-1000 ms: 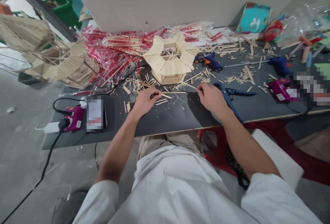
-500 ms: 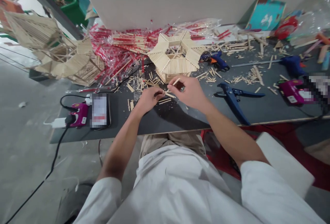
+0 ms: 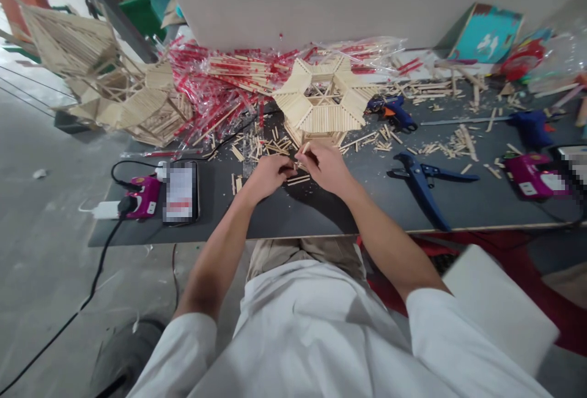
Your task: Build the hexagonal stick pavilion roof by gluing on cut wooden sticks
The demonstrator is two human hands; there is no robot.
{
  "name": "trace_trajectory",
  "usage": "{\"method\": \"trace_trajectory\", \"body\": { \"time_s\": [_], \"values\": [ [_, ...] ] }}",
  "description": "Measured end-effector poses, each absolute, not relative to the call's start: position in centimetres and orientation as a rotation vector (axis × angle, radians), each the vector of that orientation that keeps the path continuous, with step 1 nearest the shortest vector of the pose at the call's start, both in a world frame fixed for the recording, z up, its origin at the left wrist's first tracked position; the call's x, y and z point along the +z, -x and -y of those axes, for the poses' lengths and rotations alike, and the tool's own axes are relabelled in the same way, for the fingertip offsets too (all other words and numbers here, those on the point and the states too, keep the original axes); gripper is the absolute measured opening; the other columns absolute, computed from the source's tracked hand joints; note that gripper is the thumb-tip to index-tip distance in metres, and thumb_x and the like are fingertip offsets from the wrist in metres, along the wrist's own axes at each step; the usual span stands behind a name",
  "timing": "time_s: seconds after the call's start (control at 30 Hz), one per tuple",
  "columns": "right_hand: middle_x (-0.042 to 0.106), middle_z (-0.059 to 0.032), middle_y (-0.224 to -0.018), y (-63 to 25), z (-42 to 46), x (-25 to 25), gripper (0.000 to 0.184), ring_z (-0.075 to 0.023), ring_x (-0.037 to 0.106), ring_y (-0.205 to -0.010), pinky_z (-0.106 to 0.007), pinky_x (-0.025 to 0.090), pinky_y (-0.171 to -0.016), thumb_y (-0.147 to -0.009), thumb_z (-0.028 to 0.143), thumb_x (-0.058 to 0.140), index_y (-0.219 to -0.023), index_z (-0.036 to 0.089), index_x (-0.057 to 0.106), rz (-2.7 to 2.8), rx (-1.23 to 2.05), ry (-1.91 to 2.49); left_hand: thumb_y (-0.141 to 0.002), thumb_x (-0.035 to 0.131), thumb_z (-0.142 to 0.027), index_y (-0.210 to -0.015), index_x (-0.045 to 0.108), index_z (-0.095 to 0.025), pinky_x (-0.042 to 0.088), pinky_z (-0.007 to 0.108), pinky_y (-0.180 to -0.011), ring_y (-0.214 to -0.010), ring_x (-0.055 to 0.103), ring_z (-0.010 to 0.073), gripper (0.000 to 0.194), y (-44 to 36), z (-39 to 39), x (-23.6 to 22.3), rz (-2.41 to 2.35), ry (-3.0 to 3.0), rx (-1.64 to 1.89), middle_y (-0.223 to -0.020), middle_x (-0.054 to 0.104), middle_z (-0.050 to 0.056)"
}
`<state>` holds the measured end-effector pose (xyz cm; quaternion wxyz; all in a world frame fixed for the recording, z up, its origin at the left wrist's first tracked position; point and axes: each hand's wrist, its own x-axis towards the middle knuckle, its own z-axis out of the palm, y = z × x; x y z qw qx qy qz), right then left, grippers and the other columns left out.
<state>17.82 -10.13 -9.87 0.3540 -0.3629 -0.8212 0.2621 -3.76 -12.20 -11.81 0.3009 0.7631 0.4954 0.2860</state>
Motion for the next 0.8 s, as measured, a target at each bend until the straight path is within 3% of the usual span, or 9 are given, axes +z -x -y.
{"method": "trace_trajectory", "body": {
  "time_s": [0.2, 0.4, 0.63, 0.8],
  "values": [
    [0.068, -0.0088, -0.091, -17.21, 10.20, -10.37, 0.031, -0.0248, 0.062, -0.088, -0.037, 0.045, -0.083, -0.111, 0.046, 0.047, -0.093, 0.023, 0.057, 2.121, 0.605, 0.931, -0.094, 0.067, -0.020, -0.090, 0.078, -0.018, 0.053, 0.029, -0.073, -0.078, 0.072, 0.0202, 0.012, 3.80, 12.11, -11.81, -1.336, -2.048, 0.760, -0.083, 0.078, 0.004],
    [0.072, -0.0094, -0.097, -16.96, 10.03, -10.84, 0.039, -0.0243, 0.065, -0.094, -0.038, 0.047, -0.089, -0.112, 0.054, 0.045, -0.092, 0.023, 0.060, 2.142, 0.690, 0.855, -0.094, 0.066, -0.019, -0.087, 0.079, -0.018, 0.052, 0.029, -0.075, -0.080, 0.073, 0.0204, 0.014, 3.78, 12.02, -11.95, -1.308, -2.108, 0.755, -0.083, 0.077, 0.004],
    [0.066, -0.0040, -0.080, -17.26, 9.78, -10.84, 0.041, -0.0204, 0.058, -0.075, -0.035, 0.044, -0.077, -0.108, 0.059, 0.052, -0.091, 0.023, 0.062, 2.067, 0.733, 0.938, -0.095, 0.068, -0.021, -0.089, 0.082, -0.020, 0.054, 0.034, -0.085, -0.088, 0.075, 0.0229, 0.015, 3.69, 11.96, -12.03, -1.308, -2.187, 0.743, -0.091, 0.080, 0.006],
    [0.066, -0.0027, -0.077, -17.56, 9.47, -10.74, 0.033, -0.0190, 0.056, -0.071, -0.034, 0.042, -0.073, -0.103, 0.050, 0.064, -0.087, 0.021, 0.065, 2.092, 0.815, 0.902, -0.096, 0.067, -0.024, -0.090, 0.082, -0.020, 0.052, 0.034, -0.083, -0.088, 0.074, 0.0231, 0.017, 3.62, 12.03, -11.83, -1.304, -2.223, 0.735, -0.092, 0.080, 0.006]
  ]
}}
